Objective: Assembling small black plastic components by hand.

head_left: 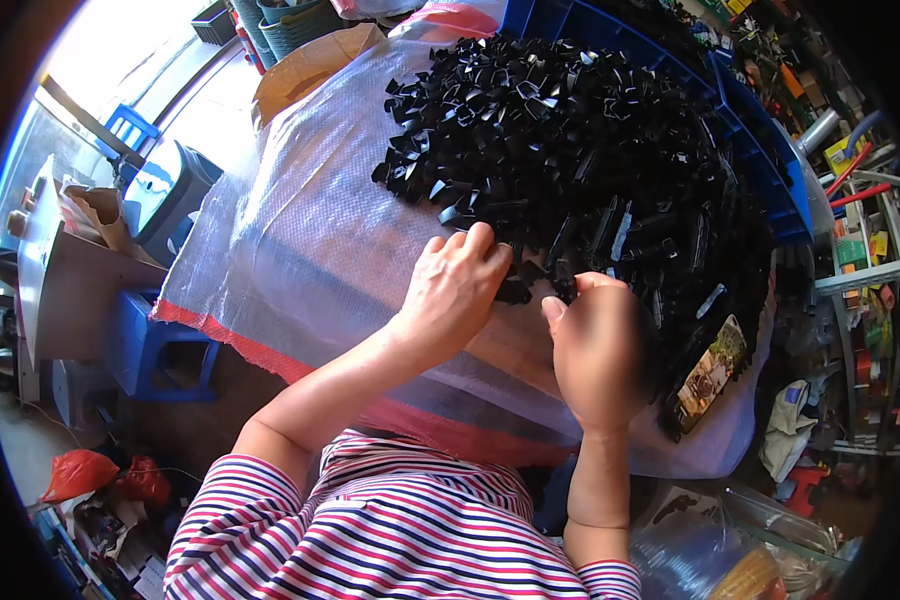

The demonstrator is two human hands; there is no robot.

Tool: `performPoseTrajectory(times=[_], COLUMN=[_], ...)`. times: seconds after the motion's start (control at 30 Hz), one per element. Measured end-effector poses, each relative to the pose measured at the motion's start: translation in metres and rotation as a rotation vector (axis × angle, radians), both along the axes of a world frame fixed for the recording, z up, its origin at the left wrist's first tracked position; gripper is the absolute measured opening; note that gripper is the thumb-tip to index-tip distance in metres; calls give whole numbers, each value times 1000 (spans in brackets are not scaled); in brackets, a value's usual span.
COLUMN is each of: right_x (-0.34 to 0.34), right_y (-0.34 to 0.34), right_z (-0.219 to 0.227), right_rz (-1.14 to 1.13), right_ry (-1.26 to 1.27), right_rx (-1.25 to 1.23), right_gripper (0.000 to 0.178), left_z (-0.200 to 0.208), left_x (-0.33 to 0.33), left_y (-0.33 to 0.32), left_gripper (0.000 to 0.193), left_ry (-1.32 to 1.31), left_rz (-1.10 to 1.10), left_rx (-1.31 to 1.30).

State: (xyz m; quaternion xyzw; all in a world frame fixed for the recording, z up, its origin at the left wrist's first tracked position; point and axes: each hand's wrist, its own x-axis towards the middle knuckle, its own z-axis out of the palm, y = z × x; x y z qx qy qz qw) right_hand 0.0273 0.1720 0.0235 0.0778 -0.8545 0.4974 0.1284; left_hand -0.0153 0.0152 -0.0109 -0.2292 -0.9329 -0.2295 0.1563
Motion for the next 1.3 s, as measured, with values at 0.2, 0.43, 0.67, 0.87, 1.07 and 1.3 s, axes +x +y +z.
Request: performPoseTrajectory(times=[0.2,0.43,0.67,0.87,1.07,1.3], right_x=[11,11,10,16,14,17], right_y=[5,-7,-12,-10,-11,-7], right_z=[-14,-12,-11,-11,-14,-9], right_rz=[57,23,53,97,87,93], right_ry=[-98,10,307,265,316,159], right_rx=[-252,-221,96,189,140,-19], right_gripper=[21,32,40,52,48,24], left_z=[5,15,15,8,4,12], left_x=[-2,14,27,26,26,17], left_y=[-8,-14,-4,-2,0,-8], left_gripper=[21,19,22,17,14,13], left_ry=[-48,-1040,-1270,-1188,-1096,-1140], left_rz=[-1,-222,-137,-246,-220,-73], left_rx=[-22,1580,1659,1497,1521,1667])
